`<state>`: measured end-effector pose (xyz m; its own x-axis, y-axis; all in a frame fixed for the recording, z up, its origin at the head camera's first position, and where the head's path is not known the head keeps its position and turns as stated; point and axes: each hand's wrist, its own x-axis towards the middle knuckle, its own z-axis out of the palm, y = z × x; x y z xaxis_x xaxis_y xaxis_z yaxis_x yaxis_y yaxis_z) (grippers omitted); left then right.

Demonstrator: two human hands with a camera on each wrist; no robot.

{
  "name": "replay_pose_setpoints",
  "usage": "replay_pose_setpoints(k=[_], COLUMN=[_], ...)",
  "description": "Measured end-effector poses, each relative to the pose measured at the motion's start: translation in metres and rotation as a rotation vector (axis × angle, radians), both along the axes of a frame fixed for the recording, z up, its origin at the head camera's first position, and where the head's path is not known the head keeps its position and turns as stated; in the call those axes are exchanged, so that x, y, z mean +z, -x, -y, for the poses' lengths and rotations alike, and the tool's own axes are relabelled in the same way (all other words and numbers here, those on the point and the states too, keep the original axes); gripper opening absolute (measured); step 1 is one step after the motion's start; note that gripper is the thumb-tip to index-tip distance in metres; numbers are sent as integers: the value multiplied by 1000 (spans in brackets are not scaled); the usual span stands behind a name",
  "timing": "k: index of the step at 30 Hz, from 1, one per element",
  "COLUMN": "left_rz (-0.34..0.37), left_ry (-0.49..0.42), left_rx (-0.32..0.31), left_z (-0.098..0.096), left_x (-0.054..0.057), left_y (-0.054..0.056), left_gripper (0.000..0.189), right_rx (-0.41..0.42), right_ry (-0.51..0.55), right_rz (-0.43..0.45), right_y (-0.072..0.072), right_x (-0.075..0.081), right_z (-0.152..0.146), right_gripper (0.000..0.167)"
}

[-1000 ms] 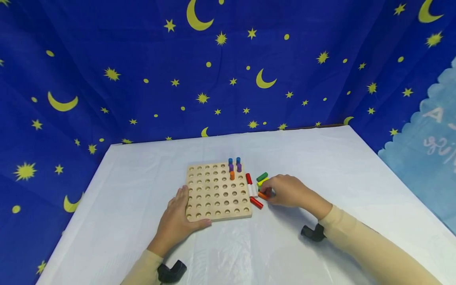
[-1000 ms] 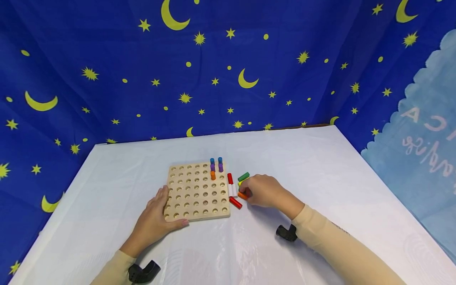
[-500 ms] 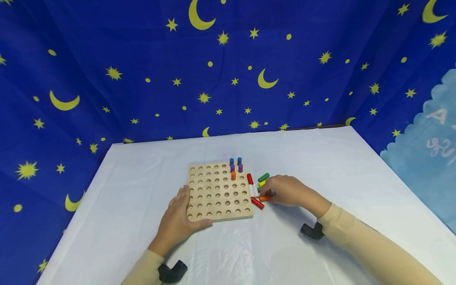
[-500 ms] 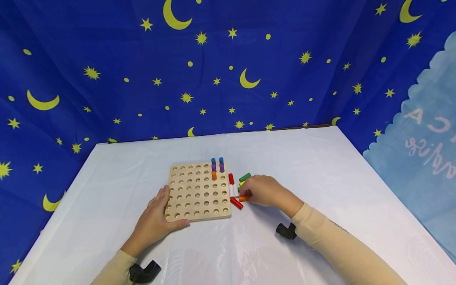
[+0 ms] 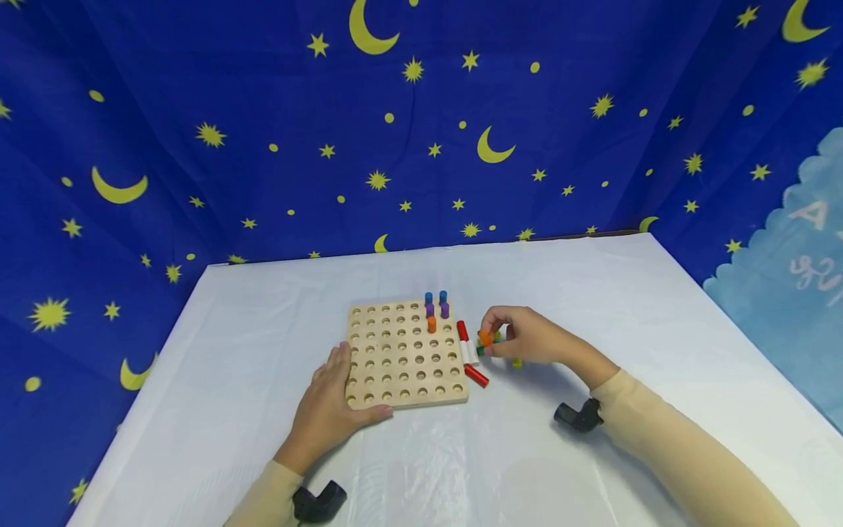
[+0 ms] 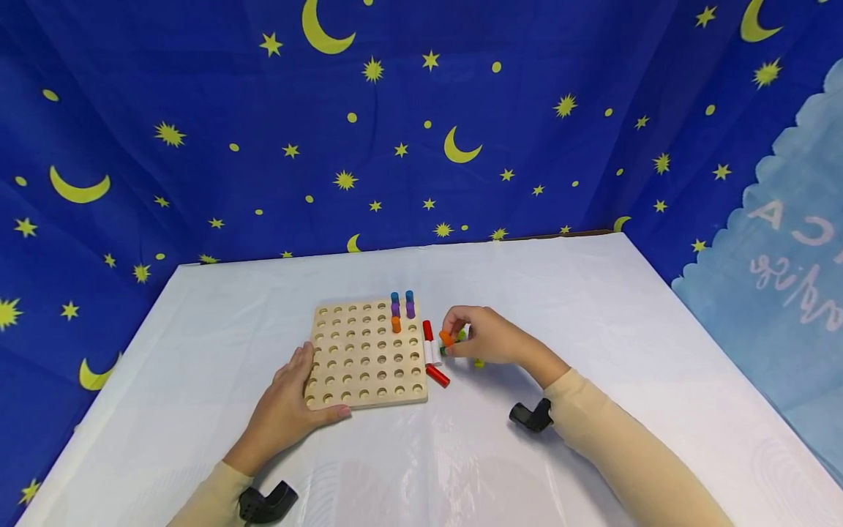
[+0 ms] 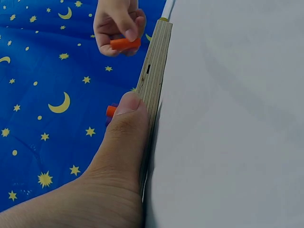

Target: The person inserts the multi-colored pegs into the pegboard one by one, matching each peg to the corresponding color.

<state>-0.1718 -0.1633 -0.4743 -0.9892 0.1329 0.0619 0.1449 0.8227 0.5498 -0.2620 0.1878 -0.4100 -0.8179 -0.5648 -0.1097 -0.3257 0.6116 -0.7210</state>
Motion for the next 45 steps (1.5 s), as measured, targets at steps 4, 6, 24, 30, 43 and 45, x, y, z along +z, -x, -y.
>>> replay_pose_setpoints(k=[4, 6, 24, 30, 43, 45], left_rz=[11, 6, 1, 0, -5, -5], left_ry=[2, 3, -3, -5, -3, -3], left_rx=[0, -3, -6, -10, -15, -15], left_z=[0, 0, 2, 0, 1, 1], left_x=[-1, -1, 1, 1, 0, 0], left_y=[0, 1, 2, 3, 3, 2], left_gripper=[140, 140, 141, 141, 140, 140], right_rx=[-67, -97, -136, -131, -159, -151], right_ry=[84, 111, 111, 10, -57, -51], right_rz=[11, 11, -56, -87, -123, -106], right_y=[6, 9, 31, 33, 35, 35], right_x=[-4, -6, -10, -11, -13, -13], right_z=[0, 1, 44, 56, 60, 60], right_gripper=[24, 25, 24, 24, 18, 18])
